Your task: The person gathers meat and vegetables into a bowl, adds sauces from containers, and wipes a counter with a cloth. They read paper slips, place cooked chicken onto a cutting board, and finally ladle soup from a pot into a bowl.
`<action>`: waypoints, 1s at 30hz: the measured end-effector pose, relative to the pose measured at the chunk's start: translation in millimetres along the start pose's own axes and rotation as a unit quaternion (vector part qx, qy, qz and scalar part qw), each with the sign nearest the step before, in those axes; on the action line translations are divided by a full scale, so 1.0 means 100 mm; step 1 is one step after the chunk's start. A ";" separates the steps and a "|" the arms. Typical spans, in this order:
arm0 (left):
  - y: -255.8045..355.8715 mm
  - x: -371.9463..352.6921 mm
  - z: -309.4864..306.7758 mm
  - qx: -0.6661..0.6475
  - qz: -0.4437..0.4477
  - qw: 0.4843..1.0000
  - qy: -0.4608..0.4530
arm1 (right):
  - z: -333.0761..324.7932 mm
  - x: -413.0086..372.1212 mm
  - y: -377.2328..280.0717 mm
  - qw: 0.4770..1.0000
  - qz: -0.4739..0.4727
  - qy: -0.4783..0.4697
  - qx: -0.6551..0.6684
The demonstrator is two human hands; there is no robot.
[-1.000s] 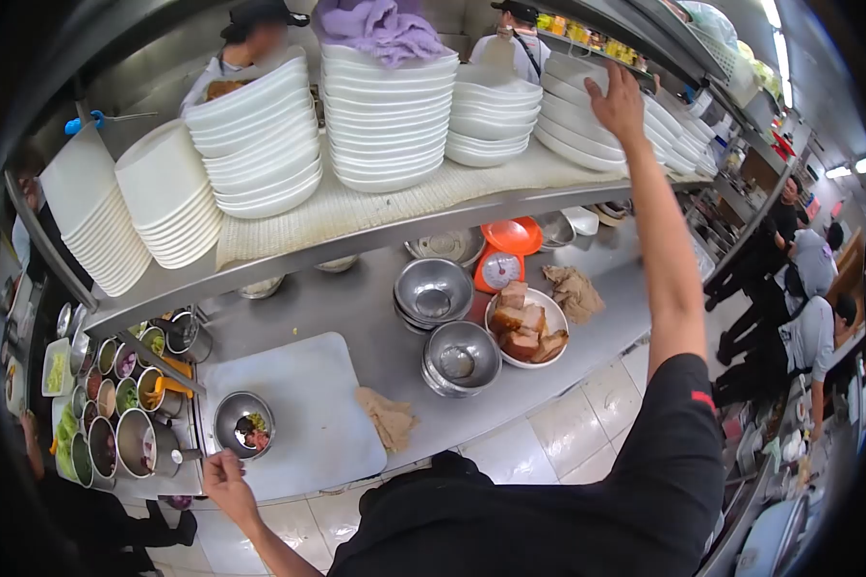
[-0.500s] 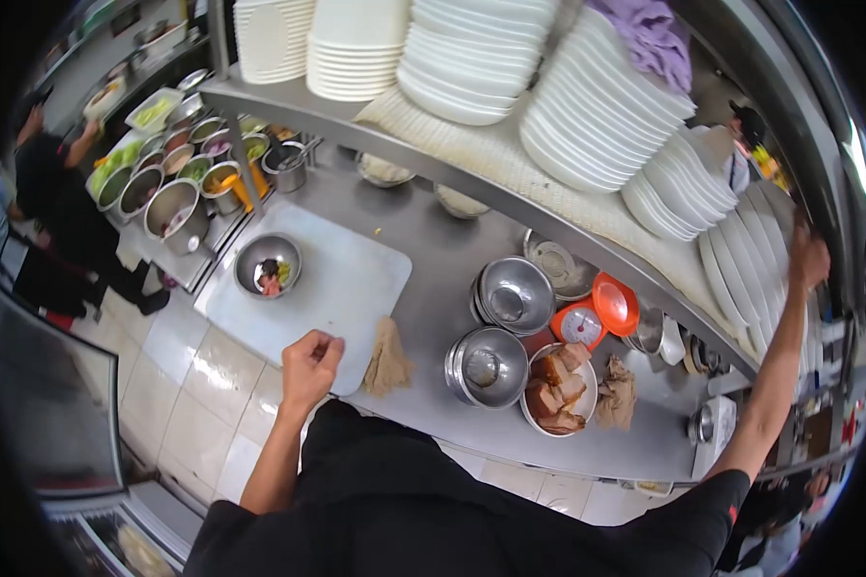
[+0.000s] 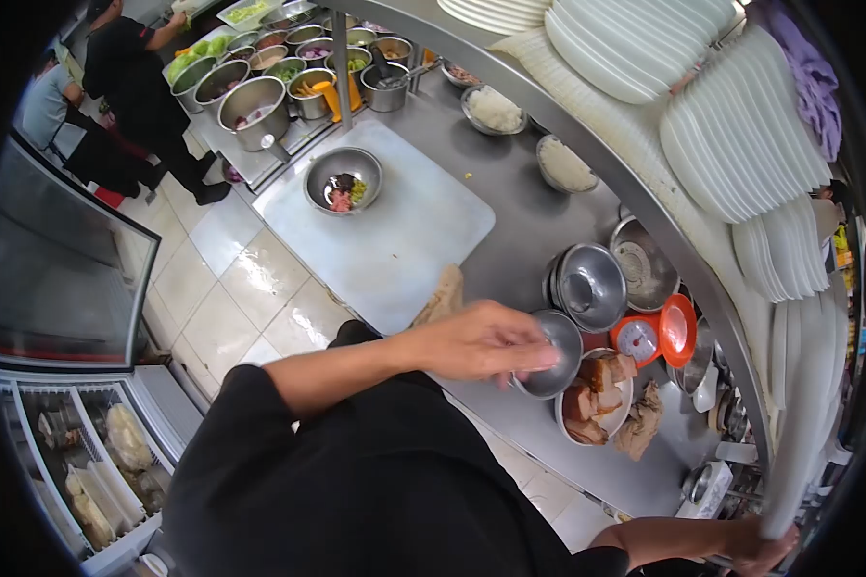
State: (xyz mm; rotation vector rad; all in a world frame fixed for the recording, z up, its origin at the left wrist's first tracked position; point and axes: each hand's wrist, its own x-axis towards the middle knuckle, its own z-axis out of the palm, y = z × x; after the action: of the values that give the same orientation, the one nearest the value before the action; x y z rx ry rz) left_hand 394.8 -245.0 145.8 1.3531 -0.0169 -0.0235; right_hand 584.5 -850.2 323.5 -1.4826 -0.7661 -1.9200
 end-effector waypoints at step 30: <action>-1.05 1.49 -4.16 -0.120 -0.162 0.948 0.248 | 3.37 -3.95 -6.09 0.462 0.609 -0.639 0.083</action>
State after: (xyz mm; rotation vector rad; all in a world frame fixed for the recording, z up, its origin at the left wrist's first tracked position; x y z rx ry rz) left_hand 553.4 134.2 -46.5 1.0747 0.6157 0.0371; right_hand 425.5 -156.4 -41.4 -2.1607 -0.1036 0.5609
